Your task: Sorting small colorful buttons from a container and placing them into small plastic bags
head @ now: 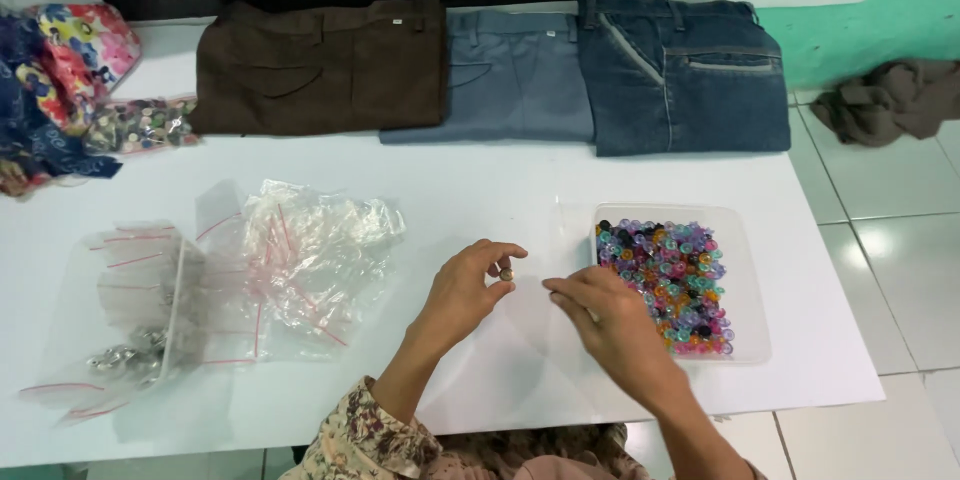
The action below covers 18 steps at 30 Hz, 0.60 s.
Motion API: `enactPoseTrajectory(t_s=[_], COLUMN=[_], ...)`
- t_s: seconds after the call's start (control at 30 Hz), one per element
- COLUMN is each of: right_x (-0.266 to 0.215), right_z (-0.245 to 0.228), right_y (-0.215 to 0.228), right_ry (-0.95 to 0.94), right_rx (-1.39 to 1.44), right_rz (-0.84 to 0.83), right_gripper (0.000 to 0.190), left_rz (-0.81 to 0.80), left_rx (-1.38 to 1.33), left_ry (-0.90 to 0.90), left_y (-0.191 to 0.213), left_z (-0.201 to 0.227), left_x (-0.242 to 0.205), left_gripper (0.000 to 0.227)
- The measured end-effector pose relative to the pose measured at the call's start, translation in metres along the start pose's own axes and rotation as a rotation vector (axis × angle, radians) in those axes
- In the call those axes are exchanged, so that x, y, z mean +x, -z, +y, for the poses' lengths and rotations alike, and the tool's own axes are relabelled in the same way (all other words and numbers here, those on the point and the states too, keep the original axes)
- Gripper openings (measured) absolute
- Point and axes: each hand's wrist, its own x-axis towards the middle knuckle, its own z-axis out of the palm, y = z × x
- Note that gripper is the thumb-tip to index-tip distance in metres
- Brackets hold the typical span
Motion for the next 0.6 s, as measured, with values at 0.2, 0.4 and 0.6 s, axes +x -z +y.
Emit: enactPoseTrajectory(t_s=[0.2,0.4,0.6], right_x=[0.012,0.018,0.012], right_z=[0.024,0.033,0.015], right_y=[-0.109,-0.133,-0.111], right_ry=[-0.035,-0.097,-0.068], right_rx=[-0.123,-0.068,-0.019], right_rz=[-0.087,-0.136,-0.104], right_gripper=[0.030,0.030,0.034], left_rz=[0.045,0.041,-0.021], left_rx=[-0.134,-0.139,-0.025], left_ry=[0.112,0.110,0.154], left_y=[-0.001,-0.004,0.000], left_z=[-0.043,-0.061,-0.046], left_x=[0.000,0.002,-0.006], left_gripper=[0.051,0.050,0.058])
